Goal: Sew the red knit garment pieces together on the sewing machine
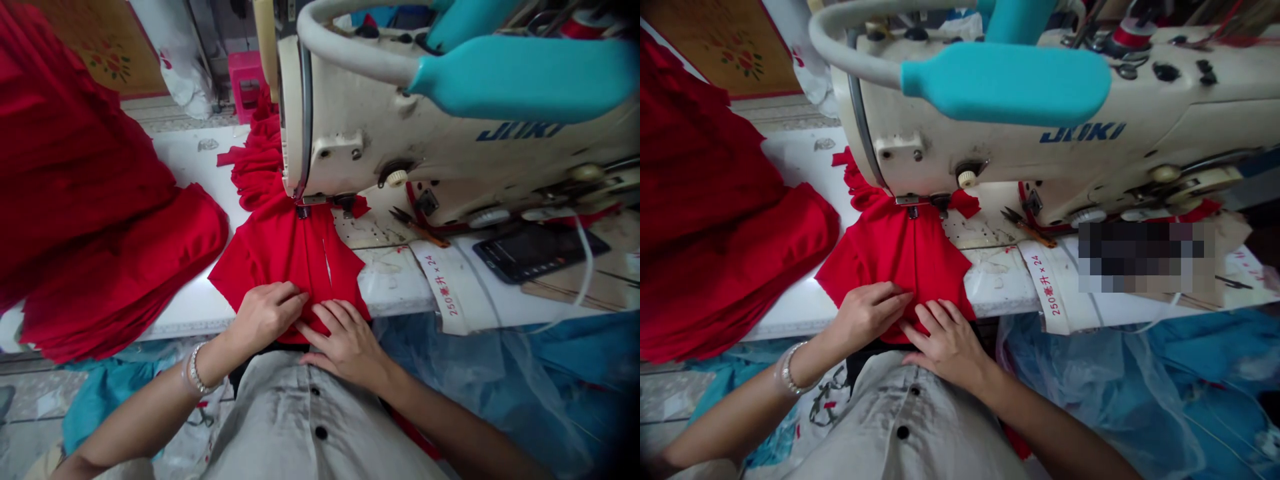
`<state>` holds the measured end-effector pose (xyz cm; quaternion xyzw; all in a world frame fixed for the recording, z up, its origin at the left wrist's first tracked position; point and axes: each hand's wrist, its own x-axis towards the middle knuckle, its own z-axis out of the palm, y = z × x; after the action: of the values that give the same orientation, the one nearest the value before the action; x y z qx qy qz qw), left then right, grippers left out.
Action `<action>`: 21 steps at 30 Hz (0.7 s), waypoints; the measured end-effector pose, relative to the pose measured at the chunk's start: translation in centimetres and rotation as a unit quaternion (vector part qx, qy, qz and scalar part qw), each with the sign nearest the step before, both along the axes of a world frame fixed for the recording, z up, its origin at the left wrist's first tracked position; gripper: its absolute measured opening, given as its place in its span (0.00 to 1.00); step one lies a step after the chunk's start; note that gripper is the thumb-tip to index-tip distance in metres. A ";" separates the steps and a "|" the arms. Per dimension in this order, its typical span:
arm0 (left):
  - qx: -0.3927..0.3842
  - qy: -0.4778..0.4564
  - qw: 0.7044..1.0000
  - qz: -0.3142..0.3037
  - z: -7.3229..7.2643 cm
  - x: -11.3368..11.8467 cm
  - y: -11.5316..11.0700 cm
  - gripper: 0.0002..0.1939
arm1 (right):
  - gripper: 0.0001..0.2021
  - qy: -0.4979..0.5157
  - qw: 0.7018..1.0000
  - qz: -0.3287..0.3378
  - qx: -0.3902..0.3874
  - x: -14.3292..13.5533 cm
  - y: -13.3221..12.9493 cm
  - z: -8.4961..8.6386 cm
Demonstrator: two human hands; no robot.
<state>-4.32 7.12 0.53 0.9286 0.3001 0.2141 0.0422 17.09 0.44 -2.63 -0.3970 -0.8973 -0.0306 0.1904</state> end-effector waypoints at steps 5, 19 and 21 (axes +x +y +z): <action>-0.012 0.014 1.000 0.004 -0.1 -0.1 0.0 0.13 | 0.26 0.019 1.000 0.019 -0.011 0.2 0.1 1.2; -0.066 0.127 0.988 0.055 0.8 0.6 2.4 0.10 | 0.22 -0.057 0.996 -0.040 -0.055 0.4 14.4 2.8; -0.064 0.131 0.988 0.059 0.7 0.7 3.2 0.10 | 0.22 -0.085 0.994 -0.050 -0.054 0.3 14.9 3.3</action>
<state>-3.62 10.29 1.27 0.9248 0.3701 0.0735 0.0490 17.35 15.32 0.63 -0.4467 -0.8898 -0.0251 0.0896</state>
